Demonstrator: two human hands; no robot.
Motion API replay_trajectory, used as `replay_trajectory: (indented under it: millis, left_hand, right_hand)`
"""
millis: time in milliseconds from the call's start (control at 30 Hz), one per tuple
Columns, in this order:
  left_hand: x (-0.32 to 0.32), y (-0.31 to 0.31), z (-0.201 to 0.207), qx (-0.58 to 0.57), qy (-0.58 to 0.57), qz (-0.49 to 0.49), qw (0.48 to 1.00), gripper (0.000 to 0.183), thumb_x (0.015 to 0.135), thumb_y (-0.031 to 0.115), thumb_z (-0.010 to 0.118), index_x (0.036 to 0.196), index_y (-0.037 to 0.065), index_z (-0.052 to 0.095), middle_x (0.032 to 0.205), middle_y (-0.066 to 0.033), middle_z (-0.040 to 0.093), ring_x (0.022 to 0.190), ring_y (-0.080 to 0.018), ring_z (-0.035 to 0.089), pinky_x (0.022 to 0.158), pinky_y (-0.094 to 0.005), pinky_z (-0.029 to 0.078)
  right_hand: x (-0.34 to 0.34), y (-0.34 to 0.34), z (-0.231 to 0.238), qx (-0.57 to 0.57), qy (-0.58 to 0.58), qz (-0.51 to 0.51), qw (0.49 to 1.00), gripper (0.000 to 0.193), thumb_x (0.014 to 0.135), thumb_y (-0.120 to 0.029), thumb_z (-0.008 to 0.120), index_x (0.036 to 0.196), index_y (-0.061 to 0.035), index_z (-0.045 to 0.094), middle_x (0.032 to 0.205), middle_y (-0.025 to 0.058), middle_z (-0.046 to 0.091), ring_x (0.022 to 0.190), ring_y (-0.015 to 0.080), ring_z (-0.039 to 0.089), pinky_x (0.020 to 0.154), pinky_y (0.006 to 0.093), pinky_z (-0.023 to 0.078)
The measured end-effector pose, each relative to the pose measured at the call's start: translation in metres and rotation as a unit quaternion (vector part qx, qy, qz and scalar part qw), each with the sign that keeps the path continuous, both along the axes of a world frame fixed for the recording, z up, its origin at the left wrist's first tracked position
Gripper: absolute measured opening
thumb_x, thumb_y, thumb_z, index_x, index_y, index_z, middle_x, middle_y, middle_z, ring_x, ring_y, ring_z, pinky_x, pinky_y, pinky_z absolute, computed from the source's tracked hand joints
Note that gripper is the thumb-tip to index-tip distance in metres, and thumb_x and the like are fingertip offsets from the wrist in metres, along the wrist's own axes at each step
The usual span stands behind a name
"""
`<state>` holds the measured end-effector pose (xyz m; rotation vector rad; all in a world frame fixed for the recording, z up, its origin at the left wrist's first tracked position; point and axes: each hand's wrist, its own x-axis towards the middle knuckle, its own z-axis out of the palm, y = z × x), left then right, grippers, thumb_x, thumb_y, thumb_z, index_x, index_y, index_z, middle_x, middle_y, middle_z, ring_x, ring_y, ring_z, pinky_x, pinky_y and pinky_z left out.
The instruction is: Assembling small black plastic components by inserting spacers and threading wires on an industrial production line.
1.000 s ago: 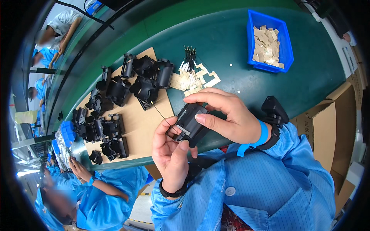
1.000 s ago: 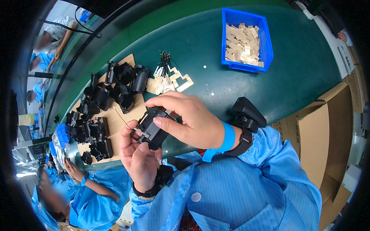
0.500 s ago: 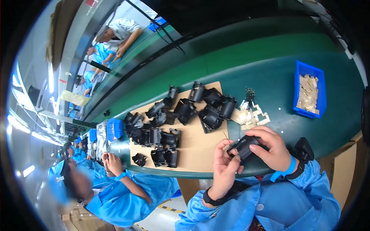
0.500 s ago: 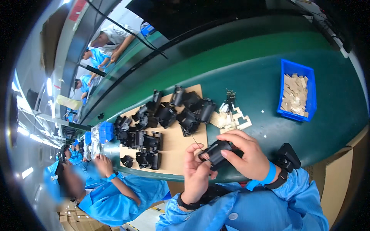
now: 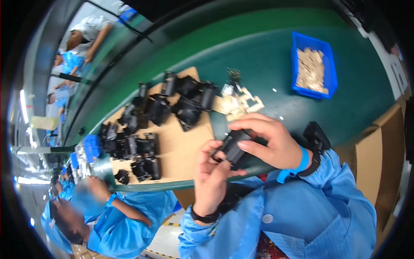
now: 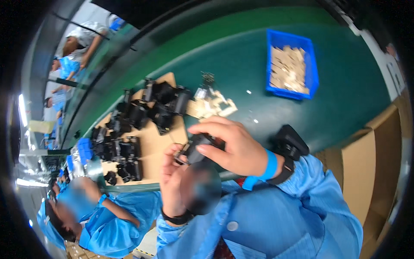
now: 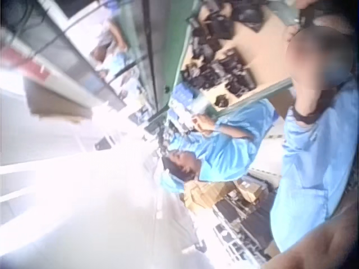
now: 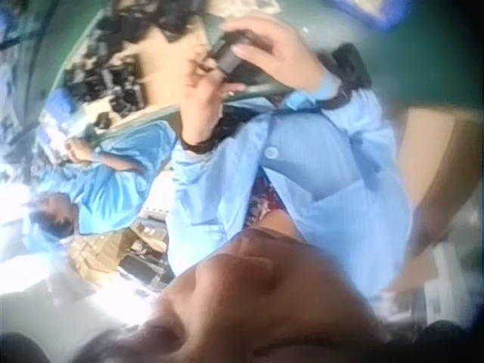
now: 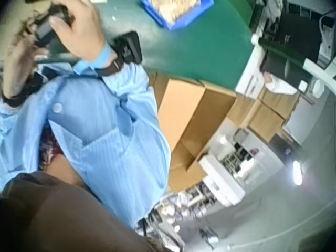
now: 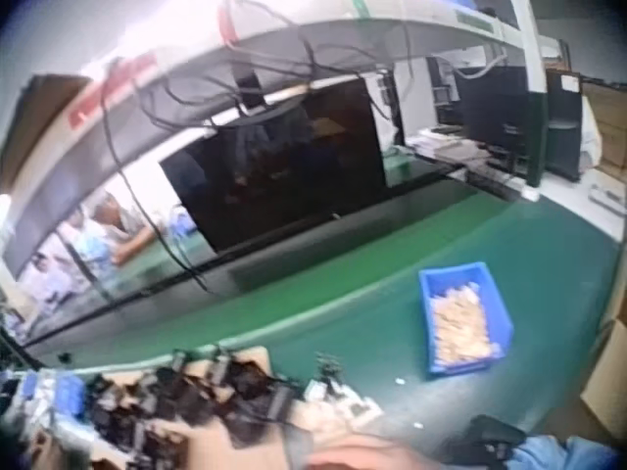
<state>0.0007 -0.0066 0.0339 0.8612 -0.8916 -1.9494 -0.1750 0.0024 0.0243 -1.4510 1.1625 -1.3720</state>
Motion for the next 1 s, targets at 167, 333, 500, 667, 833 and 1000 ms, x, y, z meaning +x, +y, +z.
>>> replay_trajectory:
  millis: [167,333,500,667,833,1000]
  left_hand:
    - [0.001,-0.001,-0.006,0.003,0.019,-0.015,1.000,0.043,0.081,-0.003,0.052,0.120,0.004,0.035,0.096,-0.0057,0.054,0.089,-0.0231,0.060,0.070,-0.0443,0.057]
    - [-0.003,0.003,-0.003,0.001,0.011,-0.018,1.000,0.043,0.081,-0.003,0.051,0.119,0.005,0.033,0.096,-0.0101,0.056,0.089,-0.0238,0.061,0.071,-0.0444,0.057]
    - [-0.007,0.006,0.002,-0.007,-0.056,-0.002,0.998,0.040,0.079,-0.006,0.045,0.115,0.006,0.034,0.097,-0.0109,0.052,0.087,-0.0169,0.059,0.070,-0.0380,0.057]
    - [-0.005,0.007,-0.014,-0.103,-0.099,0.038,0.989,0.041,0.077,-0.005,0.040,0.116,0.004,0.032,0.095,-0.0140,0.054,0.084,-0.0220,0.062,0.064,-0.0380,0.058]
    - [-0.004,0.008,-0.027,-0.217,-0.162,0.078,0.959,0.043,0.076,-0.001,0.041,0.118,0.002,0.034,0.096,-0.0134,0.053,0.079,-0.0191,0.061,0.060,-0.0309,0.056]
    - [-0.006,0.012,-0.028,-0.174,-0.118,0.135,0.968,0.036,0.085,0.004,0.043,0.120,0.000,0.036,0.096,-0.0160,0.055,0.078,-0.0172,0.060,0.056,-0.0275,0.054]
  right_hand:
    - [-0.007,0.001,0.000,0.044,0.005,0.037,0.998,0.032,0.078,-0.007,0.061,0.109,-0.0013,0.057,0.104,0.0109,0.056,0.091,0.0183,0.055,0.071,0.0270,0.045]
    - [-0.007,0.005,-0.002,0.020,0.028,0.032,0.999,0.032,0.077,-0.006,0.060,0.109,-0.0015,0.057,0.103,0.0114,0.057,0.090,0.0196,0.055,0.071,0.0279,0.045]
    - [-0.003,0.006,-0.003,0.005,0.045,0.028,0.999,0.031,0.076,-0.006,0.061,0.107,-0.0012,0.058,0.103,0.0117,0.057,0.088,0.0197,0.056,0.071,0.0279,0.045]
    - [0.001,0.005,0.000,-0.013,0.066,0.026,0.997,0.031,0.075,-0.005,0.062,0.106,-0.0008,0.058,0.102,0.0120,0.057,0.085,0.0191,0.055,0.071,0.0278,0.045]
    - [0.001,0.003,0.003,-0.013,0.048,0.023,0.999,0.032,0.075,-0.006,0.063,0.107,-0.0007,0.059,0.103,0.0109,0.057,0.080,0.0173,0.054,0.068,0.0268,0.044]
    - [0.004,0.003,0.003,-0.014,0.044,0.033,0.998,0.032,0.076,-0.007,0.063,0.107,-0.0010,0.059,0.103,0.0104,0.057,0.079,0.0157,0.054,0.067,0.0255,0.044]
